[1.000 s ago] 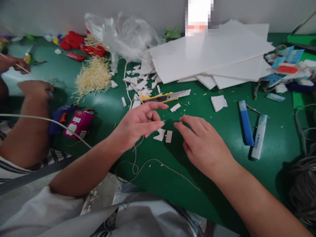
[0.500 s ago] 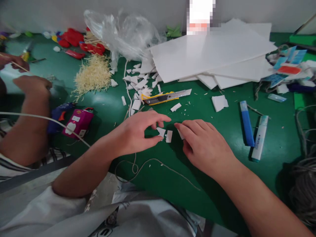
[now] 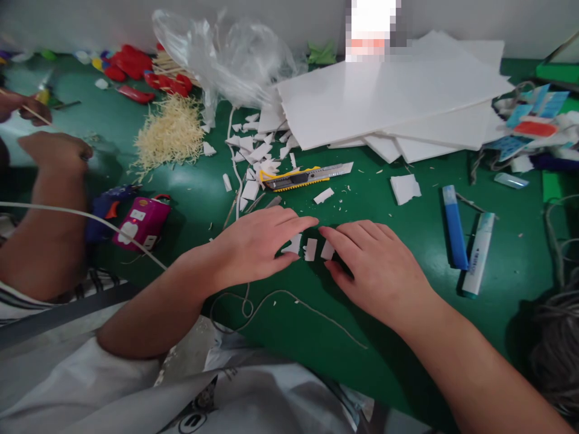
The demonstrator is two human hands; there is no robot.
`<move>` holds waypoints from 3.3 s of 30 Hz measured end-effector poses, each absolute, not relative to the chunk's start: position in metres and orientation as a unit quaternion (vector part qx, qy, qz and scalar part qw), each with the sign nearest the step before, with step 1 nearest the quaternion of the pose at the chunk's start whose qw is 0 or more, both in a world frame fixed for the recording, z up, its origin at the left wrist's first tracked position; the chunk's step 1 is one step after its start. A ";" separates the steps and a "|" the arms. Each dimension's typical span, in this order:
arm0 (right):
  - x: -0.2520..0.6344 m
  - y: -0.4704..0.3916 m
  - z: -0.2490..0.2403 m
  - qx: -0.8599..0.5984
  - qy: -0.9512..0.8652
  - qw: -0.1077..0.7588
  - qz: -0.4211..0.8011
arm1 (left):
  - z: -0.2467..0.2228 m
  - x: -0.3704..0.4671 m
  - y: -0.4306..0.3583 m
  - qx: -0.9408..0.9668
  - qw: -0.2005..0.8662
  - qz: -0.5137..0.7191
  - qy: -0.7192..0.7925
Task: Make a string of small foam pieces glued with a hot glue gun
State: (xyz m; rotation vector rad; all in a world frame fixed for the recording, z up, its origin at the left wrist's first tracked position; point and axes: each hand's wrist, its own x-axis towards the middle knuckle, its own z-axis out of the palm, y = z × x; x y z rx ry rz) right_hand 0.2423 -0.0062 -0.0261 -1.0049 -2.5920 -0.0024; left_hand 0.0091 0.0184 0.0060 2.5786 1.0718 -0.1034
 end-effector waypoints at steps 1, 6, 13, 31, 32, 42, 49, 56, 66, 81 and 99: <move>0.242 -0.006 -0.026 -0.353 -0.918 0.178 -0.003 | 0.006 0.009 0.019 0.908 0.170 -0.039 0.380; 0.240 -0.007 -0.025 -0.344 -0.922 0.180 0.003 | 0.005 0.009 0.018 0.909 0.161 -0.026 0.383; 0.242 -0.005 -0.024 -0.341 -0.922 0.183 0.007 | -0.005 0.015 0.015 0.909 0.177 0.009 0.377; 0.244 -0.003 -0.024 -0.338 -0.923 0.185 0.019 | -0.014 0.013 0.016 0.886 0.266 0.110 0.363; 0.245 -0.003 -0.024 -0.336 -0.924 0.182 0.019 | -0.015 0.013 0.016 0.882 0.285 0.119 0.356; 0.244 -0.004 -0.025 -0.342 -0.922 0.182 0.025 | -0.010 0.013 0.018 0.897 0.231 0.062 0.372; 0.241 -0.003 -0.027 -0.344 -0.920 0.189 0.021 | -0.010 0.012 0.016 0.907 0.203 0.046 0.367; 0.242 -0.002 -0.028 -0.344 -0.920 0.184 0.030 | -0.011 0.013 0.018 0.908 0.210 0.047 0.359; 0.248 0.000 -0.024 -0.444 -0.864 0.236 0.018 | -0.017 0.018 0.030 0.890 0.164 0.177 0.388; 0.248 0.000 -0.028 -0.491 -0.827 0.272 0.014 | -0.028 0.034 0.047 0.903 0.129 0.114 0.393; 0.251 0.001 -0.022 -0.474 -0.840 0.265 0.011 | -0.023 0.033 0.038 0.780 0.311 0.265 0.475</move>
